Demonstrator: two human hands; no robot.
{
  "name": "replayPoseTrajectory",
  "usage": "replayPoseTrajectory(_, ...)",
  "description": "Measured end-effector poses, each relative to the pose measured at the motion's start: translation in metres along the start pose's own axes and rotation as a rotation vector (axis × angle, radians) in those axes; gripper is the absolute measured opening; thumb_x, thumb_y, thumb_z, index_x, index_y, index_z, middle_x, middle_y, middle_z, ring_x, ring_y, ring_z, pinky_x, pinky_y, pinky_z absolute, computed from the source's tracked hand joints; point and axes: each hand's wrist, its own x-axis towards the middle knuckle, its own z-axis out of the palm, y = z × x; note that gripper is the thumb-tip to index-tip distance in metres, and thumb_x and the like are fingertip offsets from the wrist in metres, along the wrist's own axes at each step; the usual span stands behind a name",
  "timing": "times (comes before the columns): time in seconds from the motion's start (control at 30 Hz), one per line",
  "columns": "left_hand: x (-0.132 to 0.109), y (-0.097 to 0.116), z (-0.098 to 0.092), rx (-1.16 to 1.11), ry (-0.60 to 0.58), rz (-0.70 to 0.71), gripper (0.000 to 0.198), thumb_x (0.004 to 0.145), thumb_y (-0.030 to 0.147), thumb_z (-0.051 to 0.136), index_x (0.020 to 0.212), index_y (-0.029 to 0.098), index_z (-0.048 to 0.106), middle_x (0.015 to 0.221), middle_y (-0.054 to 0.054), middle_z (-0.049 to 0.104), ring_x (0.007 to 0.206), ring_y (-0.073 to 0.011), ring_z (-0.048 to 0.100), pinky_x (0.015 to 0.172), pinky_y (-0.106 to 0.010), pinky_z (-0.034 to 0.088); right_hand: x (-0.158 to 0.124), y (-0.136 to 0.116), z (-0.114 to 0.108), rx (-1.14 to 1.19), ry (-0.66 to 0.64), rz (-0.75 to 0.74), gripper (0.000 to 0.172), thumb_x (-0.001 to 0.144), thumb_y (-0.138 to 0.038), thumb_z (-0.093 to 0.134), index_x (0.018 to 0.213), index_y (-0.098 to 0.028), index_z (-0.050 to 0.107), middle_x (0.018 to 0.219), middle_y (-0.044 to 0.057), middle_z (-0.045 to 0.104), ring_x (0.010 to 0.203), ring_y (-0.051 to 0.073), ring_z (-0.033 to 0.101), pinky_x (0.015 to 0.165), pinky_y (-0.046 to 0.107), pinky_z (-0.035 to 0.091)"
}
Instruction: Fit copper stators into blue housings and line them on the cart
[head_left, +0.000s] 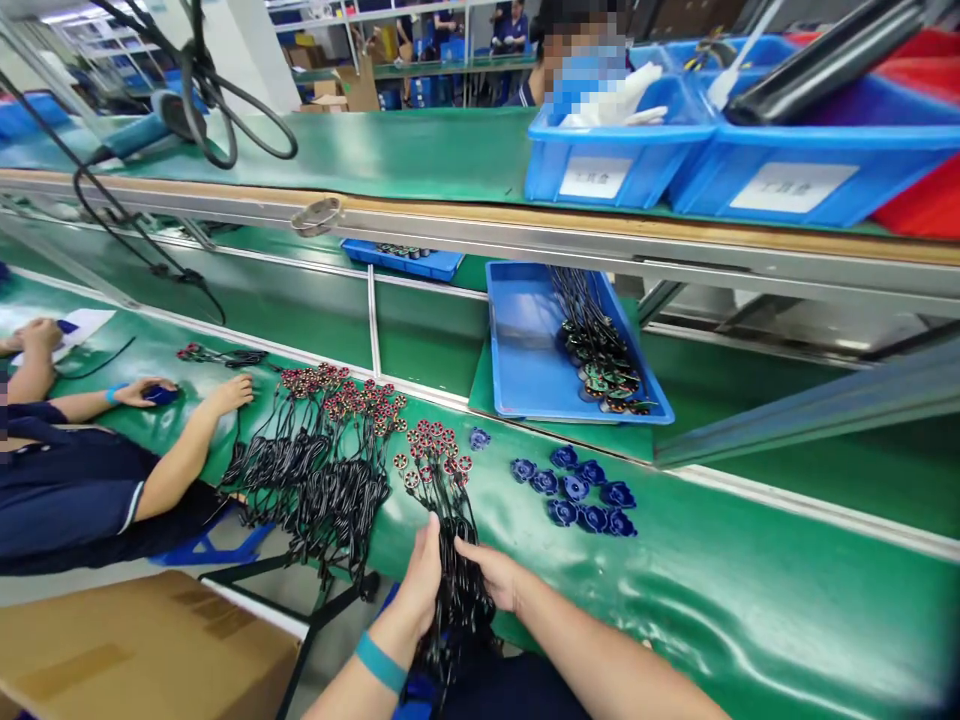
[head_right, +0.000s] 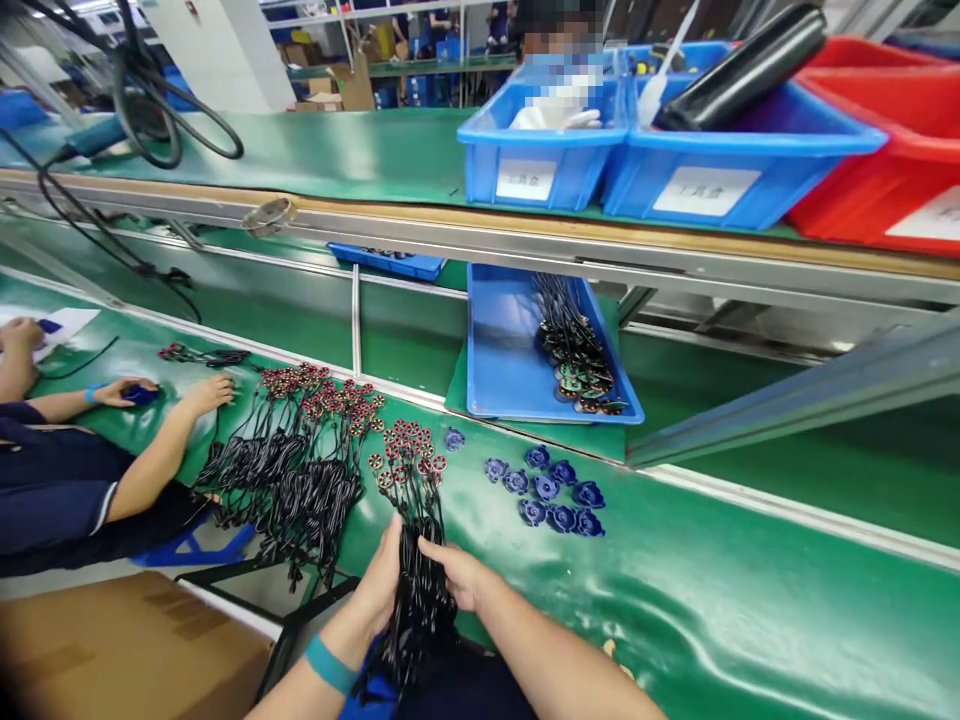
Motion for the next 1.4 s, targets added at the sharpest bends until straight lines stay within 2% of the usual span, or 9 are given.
replayPoseTrajectory(0.2, -0.032, 0.036, 0.024, -0.007, 0.027, -0.184, 0.085, 0.092, 0.073, 0.044, 0.152, 0.013, 0.036, 0.157, -0.019, 0.044, 0.142, -0.0299, 0.048, 0.115, -0.042, 0.043, -0.007, 0.020, -0.017, 0.186, -0.094, 0.104, 0.047, 0.089, -0.059, 0.059, 0.091, -0.014, 0.072, 0.091, 0.014, 0.078, 0.101, 0.029, 0.074, 0.096, 0.043, 0.054)
replayPoseTrajectory(0.37, -0.044, 0.060, 0.002, 0.375, -0.368, 0.094, 0.056, 0.088, 0.060, 0.060, 0.122, 0.016, 0.066, 0.114, -0.011, 0.074, 0.106, -0.0298, 0.068, 0.098, -0.042, 0.053, -0.025, 0.016, -0.023, 0.262, -0.178, 0.102, 0.052, 0.089, -0.063, 0.055, 0.096, -0.013, 0.071, 0.090, 0.014, 0.077, 0.099, 0.029, 0.074, 0.094, 0.044, 0.055)
replayPoseTrajectory(0.53, -0.045, 0.032, 0.011, 0.857, -0.274, 0.297, 0.053, 0.086, 0.054, 0.064, 0.127, 0.020, 0.065, 0.119, -0.015, 0.071, 0.112, -0.0362, 0.063, 0.102, -0.050, 0.049, -0.043, 0.015, -0.030, 0.294, -0.249, 0.072, 0.063, 0.089, -0.072, 0.052, 0.100, -0.013, 0.071, 0.096, 0.015, 0.077, 0.101, 0.030, 0.073, 0.096, 0.043, 0.053)
replayPoseTrajectory(0.7, -0.048, 0.011, 0.022, 1.088, -0.319, 0.367, 0.072, 0.076, 0.072, 0.071, 0.127, 0.021, 0.065, 0.115, -0.018, 0.070, 0.104, -0.0377, 0.066, 0.093, -0.049, 0.054, -0.047, 0.025, -0.047, 0.312, -0.143, 0.071, 0.036, 0.091, -0.046, 0.057, 0.093, -0.014, 0.072, 0.087, 0.009, 0.077, 0.084, 0.021, 0.073, 0.087, 0.031, 0.054)
replayPoseTrajectory(0.8, -0.024, 0.021, -0.004, 1.169, -0.250, 0.602, 0.086, 0.074, 0.080, 0.066, 0.136, 0.020, 0.061, 0.129, -0.020, 0.064, 0.119, -0.0391, 0.061, 0.101, -0.052, 0.050, -0.052, 0.026, -0.062, 0.302, -0.165, 0.054, 0.038, 0.087, -0.047, 0.060, 0.097, -0.013, 0.073, 0.081, 0.007, 0.075, 0.070, 0.018, 0.069, 0.072, 0.027, 0.054)
replayPoseTrajectory(0.9, 0.030, 0.034, -0.034, 1.365, -0.121, 0.900, 0.126, 0.055, 0.084, 0.076, 0.156, 0.020, 0.038, 0.163, -0.026, 0.029, 0.149, -0.0520, 0.024, 0.117, -0.072, 0.021, -0.061, 0.023, -0.074, 0.275, -0.195, 0.049, 0.041, 0.085, -0.053, 0.061, 0.096, -0.016, 0.073, 0.075, 0.005, 0.073, 0.061, 0.016, 0.065, 0.063, 0.026, 0.052)
replayPoseTrajectory(1.0, 0.089, 0.039, -0.040, 1.564, -0.187, 0.988, 0.134, 0.047, 0.082, 0.083, 0.159, 0.030, 0.031, 0.169, -0.023, 0.012, 0.151, -0.0573, 0.006, 0.112, -0.082, 0.001, -0.075, 0.017, -0.082, 0.255, -0.211, 0.038, 0.036, 0.086, -0.052, 0.059, 0.093, -0.019, 0.073, 0.073, 0.005, 0.072, 0.062, 0.017, 0.065, 0.061, 0.025, 0.051)
replayPoseTrajectory(1.13, 0.119, 0.027, -0.018, 1.619, -0.319, 0.957, 0.124, 0.057, 0.071, 0.084, 0.160, 0.037, 0.024, 0.171, -0.016, 0.011, 0.153, -0.0525, 0.006, 0.114, -0.079, 0.003, -0.093, 0.005, -0.101, 0.217, -0.191, 0.081, 0.033, 0.088, -0.047, 0.055, 0.092, -0.019, 0.072, 0.075, 0.006, 0.074, 0.067, 0.017, 0.068, 0.062, 0.024, 0.052)
replayPoseTrajectory(1.4, 0.052, -0.038, 0.053, 1.515, -0.101, 0.958, 0.106, 0.068, 0.050, 0.081, 0.159, 0.036, 0.029, 0.171, -0.015, 0.010, 0.154, -0.0492, 0.008, 0.118, -0.072, 0.012, -0.151, -0.022, -0.188, 0.038, -0.159, 0.303, 0.038, 0.083, -0.041, 0.057, 0.097, -0.010, 0.074, 0.088, 0.010, 0.078, 0.076, 0.018, 0.073, 0.074, 0.026, 0.057)
